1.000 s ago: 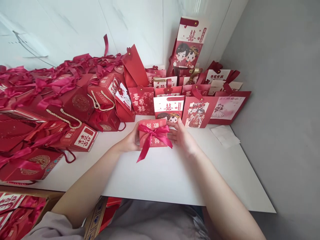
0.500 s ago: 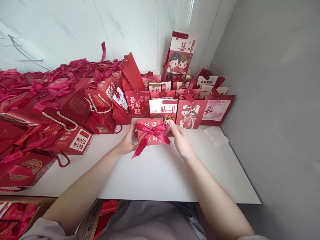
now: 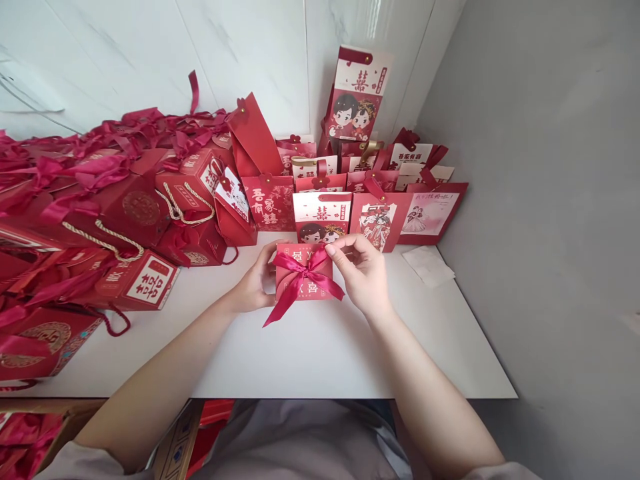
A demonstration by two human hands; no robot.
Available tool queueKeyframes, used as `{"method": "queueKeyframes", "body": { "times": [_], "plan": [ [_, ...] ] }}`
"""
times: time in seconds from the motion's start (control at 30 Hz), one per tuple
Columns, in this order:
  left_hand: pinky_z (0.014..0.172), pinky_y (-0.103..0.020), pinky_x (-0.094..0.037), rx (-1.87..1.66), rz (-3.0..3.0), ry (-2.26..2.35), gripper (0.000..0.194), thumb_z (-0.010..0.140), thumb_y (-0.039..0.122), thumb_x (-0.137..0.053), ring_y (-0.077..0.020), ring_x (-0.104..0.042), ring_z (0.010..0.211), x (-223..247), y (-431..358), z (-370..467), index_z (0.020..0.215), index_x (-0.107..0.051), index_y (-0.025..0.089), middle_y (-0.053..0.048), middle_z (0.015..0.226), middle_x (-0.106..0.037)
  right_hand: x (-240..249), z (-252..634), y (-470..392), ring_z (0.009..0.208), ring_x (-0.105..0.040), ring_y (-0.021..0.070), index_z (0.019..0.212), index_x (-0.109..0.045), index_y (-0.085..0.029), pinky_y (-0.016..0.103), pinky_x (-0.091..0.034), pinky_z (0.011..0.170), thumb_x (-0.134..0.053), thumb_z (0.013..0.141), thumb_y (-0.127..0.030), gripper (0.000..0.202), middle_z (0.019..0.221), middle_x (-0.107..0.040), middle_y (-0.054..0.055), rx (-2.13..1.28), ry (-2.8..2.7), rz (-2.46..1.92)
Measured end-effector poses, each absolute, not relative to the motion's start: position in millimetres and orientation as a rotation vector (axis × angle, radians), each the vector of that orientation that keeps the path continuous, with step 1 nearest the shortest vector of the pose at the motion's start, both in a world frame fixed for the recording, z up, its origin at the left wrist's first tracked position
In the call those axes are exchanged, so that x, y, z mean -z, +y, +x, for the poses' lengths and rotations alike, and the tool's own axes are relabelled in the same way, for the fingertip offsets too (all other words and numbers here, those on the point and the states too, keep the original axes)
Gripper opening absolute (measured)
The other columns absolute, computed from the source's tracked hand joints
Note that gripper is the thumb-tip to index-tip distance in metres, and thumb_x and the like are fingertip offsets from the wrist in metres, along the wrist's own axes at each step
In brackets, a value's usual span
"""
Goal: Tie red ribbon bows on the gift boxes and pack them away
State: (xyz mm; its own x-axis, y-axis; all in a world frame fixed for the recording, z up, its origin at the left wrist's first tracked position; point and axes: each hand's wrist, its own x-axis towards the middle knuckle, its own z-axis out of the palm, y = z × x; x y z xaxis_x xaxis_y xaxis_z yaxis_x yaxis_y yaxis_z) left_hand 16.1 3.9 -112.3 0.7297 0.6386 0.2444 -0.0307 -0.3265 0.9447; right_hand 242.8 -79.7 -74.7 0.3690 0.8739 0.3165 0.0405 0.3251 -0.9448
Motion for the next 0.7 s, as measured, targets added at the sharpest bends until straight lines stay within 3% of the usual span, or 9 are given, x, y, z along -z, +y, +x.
{"method": "queueKeyframes", "body": {
  "times": [0.1,0.17,0.3,0.4,0.7],
  "plan": [
    [0.090,-0.045,-0.058,-0.689,1.747,0.472,0.104,0.064,0.015,-0.086,-0.0322,-0.065,0.115,112.2,2.0,17.5,0.150,-0.029,0.034,-0.014,0.141,-0.053,76.8,242.2,-78.7,0.082,-0.065,0.0173,0.092,-0.069,-0.025,0.032,-0.053,0.077,-0.078,0.086,-0.044,0.022,0.090,-0.070,0.002,-0.704,-1.014,-1.137],
    [0.089,-0.045,-0.059,-0.699,1.743,0.490,0.104,0.065,0.014,-0.085,-0.0325,-0.065,0.117,112.0,0.2,19.4,0.149,-0.028,0.033,-0.015,0.143,-0.050,78.1,241.7,-78.9,0.100,-0.067,0.0200,0.107,-0.068,-0.027,0.036,-0.055,0.088,-0.071,0.090,-0.051,0.029,0.111,-0.071,0.004,-0.774,-0.994,-1.148],
    [0.090,-0.045,-0.059,-0.804,1.764,0.594,0.102,0.062,0.010,-0.083,-0.0334,-0.061,0.123,111.6,-2.3,22.7,0.147,-0.031,0.033,-0.016,0.150,-0.043,80.9,237.4,-79.2,0.134,-0.056,0.0246,0.134,-0.055,-0.032,0.042,-0.051,0.106,-0.069,0.090,-0.056,0.053,0.148,-0.057,0.006,-1.008,-1.046,-1.122],
    [0.091,-0.046,-0.058,-0.831,1.783,0.609,0.100,0.062,0.012,-0.082,-0.0344,-0.058,0.126,112.2,-2.2,23.3,0.146,-0.032,0.035,-0.015,0.153,-0.040,82.2,233.6,-77.9,0.137,-0.054,0.0256,0.134,-0.053,-0.031,0.042,-0.052,0.106,-0.077,0.084,-0.049,0.059,0.148,-0.056,0.007,-1.040,-1.089,-1.129],
    [0.097,-0.049,-0.055,-0.839,1.843,0.583,0.102,0.063,0.011,-0.083,-0.0369,-0.055,0.132,110.4,-3.0,23.6,0.148,-0.031,0.034,-0.017,0.158,-0.035,82.9,237.6,-75.3,0.119,-0.066,0.0249,0.116,-0.062,-0.028,0.040,-0.058,0.096,-0.075,0.086,-0.047,0.038,0.128,-0.069,0.007,-0.987,-1.031,-1.165]
  ]
}}
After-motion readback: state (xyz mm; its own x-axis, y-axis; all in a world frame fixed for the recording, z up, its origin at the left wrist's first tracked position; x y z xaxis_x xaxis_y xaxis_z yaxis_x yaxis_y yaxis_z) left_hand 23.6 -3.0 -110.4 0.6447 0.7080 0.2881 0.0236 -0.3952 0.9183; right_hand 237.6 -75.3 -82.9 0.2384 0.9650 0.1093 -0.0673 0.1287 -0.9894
